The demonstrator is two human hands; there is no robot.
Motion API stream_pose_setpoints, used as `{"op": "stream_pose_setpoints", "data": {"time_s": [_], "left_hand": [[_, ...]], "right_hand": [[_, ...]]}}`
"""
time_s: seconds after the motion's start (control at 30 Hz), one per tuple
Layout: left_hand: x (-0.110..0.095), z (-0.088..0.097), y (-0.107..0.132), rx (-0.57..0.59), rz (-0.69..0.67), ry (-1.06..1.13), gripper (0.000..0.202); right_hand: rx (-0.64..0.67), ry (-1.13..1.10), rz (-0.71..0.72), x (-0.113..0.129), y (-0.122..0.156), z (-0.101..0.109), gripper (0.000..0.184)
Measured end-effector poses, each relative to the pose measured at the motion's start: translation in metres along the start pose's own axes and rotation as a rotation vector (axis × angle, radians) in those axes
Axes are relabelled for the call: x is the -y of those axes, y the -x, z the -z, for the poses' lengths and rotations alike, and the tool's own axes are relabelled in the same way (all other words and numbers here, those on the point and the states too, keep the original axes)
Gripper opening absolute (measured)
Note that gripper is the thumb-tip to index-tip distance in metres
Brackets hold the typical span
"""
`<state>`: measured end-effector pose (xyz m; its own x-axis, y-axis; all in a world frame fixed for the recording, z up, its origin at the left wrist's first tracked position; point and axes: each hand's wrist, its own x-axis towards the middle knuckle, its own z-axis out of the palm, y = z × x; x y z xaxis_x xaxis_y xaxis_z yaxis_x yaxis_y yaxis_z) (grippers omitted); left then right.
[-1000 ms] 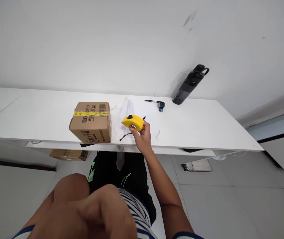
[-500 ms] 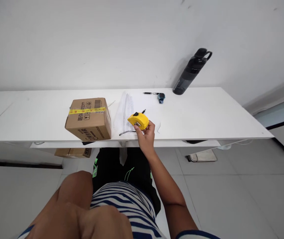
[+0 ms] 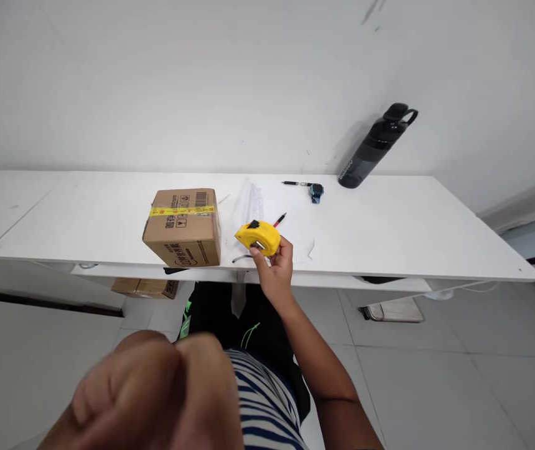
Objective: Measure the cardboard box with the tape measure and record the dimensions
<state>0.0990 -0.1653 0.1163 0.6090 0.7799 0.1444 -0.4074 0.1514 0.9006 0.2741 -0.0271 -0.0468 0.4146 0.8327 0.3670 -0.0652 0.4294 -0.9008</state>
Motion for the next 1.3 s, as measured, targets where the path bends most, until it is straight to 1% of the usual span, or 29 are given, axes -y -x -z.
{"op": "stream_pose_setpoints", "data": {"time_s": [0.07,0.13,0.17,0.2,0.23,0.27,0.3,0.33,0.37,0.4,0.43,0.47,0.5,0.53,0.57,0.6,0.63,0.67,0.7,0.77,0.8,0.87,0.93,1.0,1.07,1.2,1.3], "left_hand": [[0.003,0.024,-0.009,-0.099,-0.187,-0.079,0.031],[0.012,0.051,-0.018,-0.233,-0.355,-0.265,0.024],[0.019,0.064,-0.022,-0.314,-0.402,-0.392,0.023],[0.027,0.076,-0.025,-0.382,-0.399,-0.496,0.023],[0.037,0.086,-0.027,-0.405,-0.369,-0.536,0.030],[0.047,0.094,-0.030,-0.382,-0.307,-0.508,0.048],[0.057,0.100,-0.031,-0.340,-0.228,-0.450,0.065],[0.067,0.104,-0.032,-0.326,-0.146,-0.407,0.074],[0.078,0.107,-0.032,-0.347,-0.076,-0.380,0.075],[0.087,0.109,-0.031,-0.405,-0.024,-0.387,0.070],[0.097,0.110,-0.030,-0.485,0.013,-0.424,0.062],[0.105,0.112,-0.027,-0.555,0.040,-0.475,0.054],[0.113,0.115,-0.024,-0.595,0.067,-0.530,0.050],[0.121,0.119,-0.021,-0.595,0.102,-0.587,0.048],[0.129,0.123,-0.019,-0.560,0.147,-0.651,0.047],[0.136,0.127,-0.018,-0.491,0.188,-0.728,0.048],[0.143,0.131,-0.020,-0.396,0.208,-0.820,0.050],[0.150,0.134,-0.024,-0.284,0.195,-0.926,0.053],[0.157,0.137,-0.030,-0.168,0.146,-1.042,0.054],[0.169,0.140,-0.048,0.050,-0.028,-1.282,0.053],[0.174,0.141,-0.059,0.128,-0.127,-1.393,0.050],[0.179,0.142,-0.079,0.230,-0.293,-1.593,0.045],[0.180,0.144,-0.096,0.267,-0.397,-1.735,0.044],[0.178,0.147,-0.107,0.247,-0.436,-1.797,0.047],[0.177,0.150,-0.115,0.203,-0.405,-1.799,0.049],[0.183,0.156,-0.121,0.089,-0.251,-1.737,0.048],[0.193,0.158,-0.122,0.059,-0.230,-1.744,0.046]], "right_hand": [[0.000,-0.011,0.017,0.011,0.006,-0.003,0.050],[-0.003,-0.027,0.078,0.022,0.015,-0.007,0.048],[-0.002,-0.041,0.122,0.026,0.022,-0.009,0.047],[0.009,-0.055,0.168,0.029,0.030,-0.011,0.046],[0.033,-0.061,0.209,0.031,0.039,-0.012,0.046],[0.076,-0.052,0.243,0.032,0.048,-0.014,0.046],[0.147,-0.019,0.269,0.032,0.056,-0.015,0.046],[0.227,0.037,0.292,0.030,0.063,-0.016,0.049],[0.303,0.109,0.310,0.027,0.067,-0.015,0.051],[0.362,0.186,0.327,0.023,0.067,-0.012,0.052],[0.394,0.264,0.349,0.019,0.063,-0.008,0.053],[0.397,0.346,0.378,0.014,0.054,-0.002,0.056],[0.378,0.436,0.400,0.008,0.039,0.006,0.060],[0.356,0.541,0.423,0.003,0.019,0.014,0.061],[0.346,0.696,0.421,-0.003,-0.006,0.023,0.055],[0.370,0.871,0.370,-0.008,-0.033,0.031,0.047],[0.425,1.039,0.290,-0.013,-0.061,0.038,0.044],[0.488,1.197,0.205,-0.018,-0.087,0.043,0.045],[0.584,1.311,0.144,-0.023,-0.111,0.046,0.048],[0.658,1.327,0.119,-0.034,-0.143,0.048,0.043],[0.680,1.310,0.118,-0.039,-0.151,0.046,0.038],[0.676,1.230,0.130,-0.049,-0.151,0.041,0.027],[0.629,1.125,0.135,-0.058,-0.138,0.034,0.027],[0.564,0.992,0.121,-0.064,-0.123,0.029,0.030],[0.517,0.844,0.088,-0.068,-0.112,0.024,0.031],[0.415,0.593,-0.003,-0.070,-0.106,0.022,0.027],[0.301,0.503,-0.061,-0.068,-0.108,0.023,0.031]]}}
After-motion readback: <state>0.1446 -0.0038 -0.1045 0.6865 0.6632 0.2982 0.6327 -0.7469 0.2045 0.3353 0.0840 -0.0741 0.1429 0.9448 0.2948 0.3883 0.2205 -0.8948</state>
